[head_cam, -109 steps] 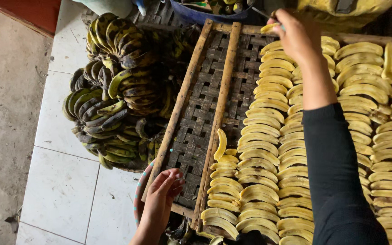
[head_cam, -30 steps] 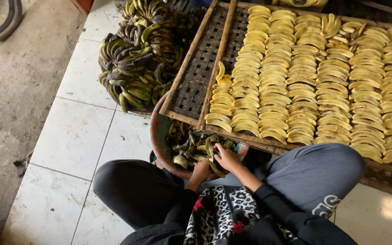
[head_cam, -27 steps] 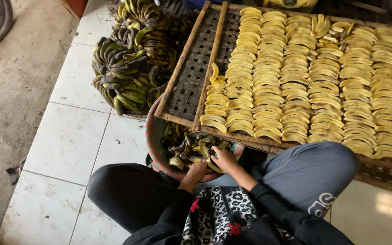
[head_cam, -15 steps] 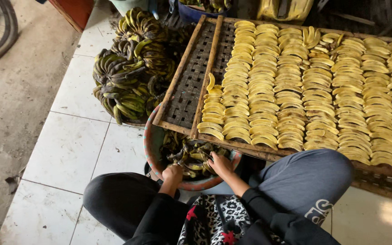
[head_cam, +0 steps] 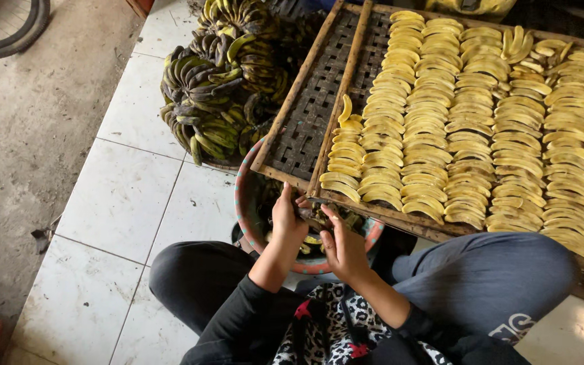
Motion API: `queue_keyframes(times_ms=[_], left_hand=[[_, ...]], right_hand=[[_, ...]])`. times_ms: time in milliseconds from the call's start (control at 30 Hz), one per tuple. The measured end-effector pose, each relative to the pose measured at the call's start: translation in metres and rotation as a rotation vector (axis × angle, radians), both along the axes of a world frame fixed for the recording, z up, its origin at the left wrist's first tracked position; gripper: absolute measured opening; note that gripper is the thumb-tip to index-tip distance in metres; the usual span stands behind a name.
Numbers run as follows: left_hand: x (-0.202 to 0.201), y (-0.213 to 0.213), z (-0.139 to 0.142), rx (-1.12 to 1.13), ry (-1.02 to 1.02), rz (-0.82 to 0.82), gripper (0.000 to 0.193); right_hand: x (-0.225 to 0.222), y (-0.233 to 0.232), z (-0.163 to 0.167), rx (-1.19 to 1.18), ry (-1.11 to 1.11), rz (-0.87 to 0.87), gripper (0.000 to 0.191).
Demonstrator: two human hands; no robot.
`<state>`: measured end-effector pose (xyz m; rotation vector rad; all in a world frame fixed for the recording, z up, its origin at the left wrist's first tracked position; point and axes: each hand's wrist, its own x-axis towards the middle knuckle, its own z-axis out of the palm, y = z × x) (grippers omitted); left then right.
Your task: The person sits on the floor and peels bananas one at a time using a small knife, removing the peel by hand and with the blade. Peeled bananas are placed in rows on a bamboo drying rack, and discarded peels are dropped into a basin beside them.
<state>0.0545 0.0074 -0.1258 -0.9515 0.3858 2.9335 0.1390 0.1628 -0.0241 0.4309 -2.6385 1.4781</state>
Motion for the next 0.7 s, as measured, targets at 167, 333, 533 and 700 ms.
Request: queue_keyframes(times_ms=[167, 333, 533, 700], left_hand=[[0.012, 0.011, 0.000, -0.021, 0.000, 0.073, 0.024], [0.017, 0.023, 0.008, -0.149, -0.121, 0.221, 0.026], [0.015, 0.029, 0.036, -0.399, 0.007, 0.375, 0.024], [0.016, 0.017, 0.075, -0.579, 0.213, 0.446, 0.019]], right_hand=[[-0.001, -0.007, 0.008, 0.052, 0.164, 0.025, 0.042], [-0.002, -0.019, 0.008, 0.108, 0.114, -0.044, 0.036], [-0.010, -0.032, 0.015, 0.055, -0.148, -0.137, 0.030], [-0.017, -0.044, 0.009, 0.008, -0.218, -0.149, 0.031]])
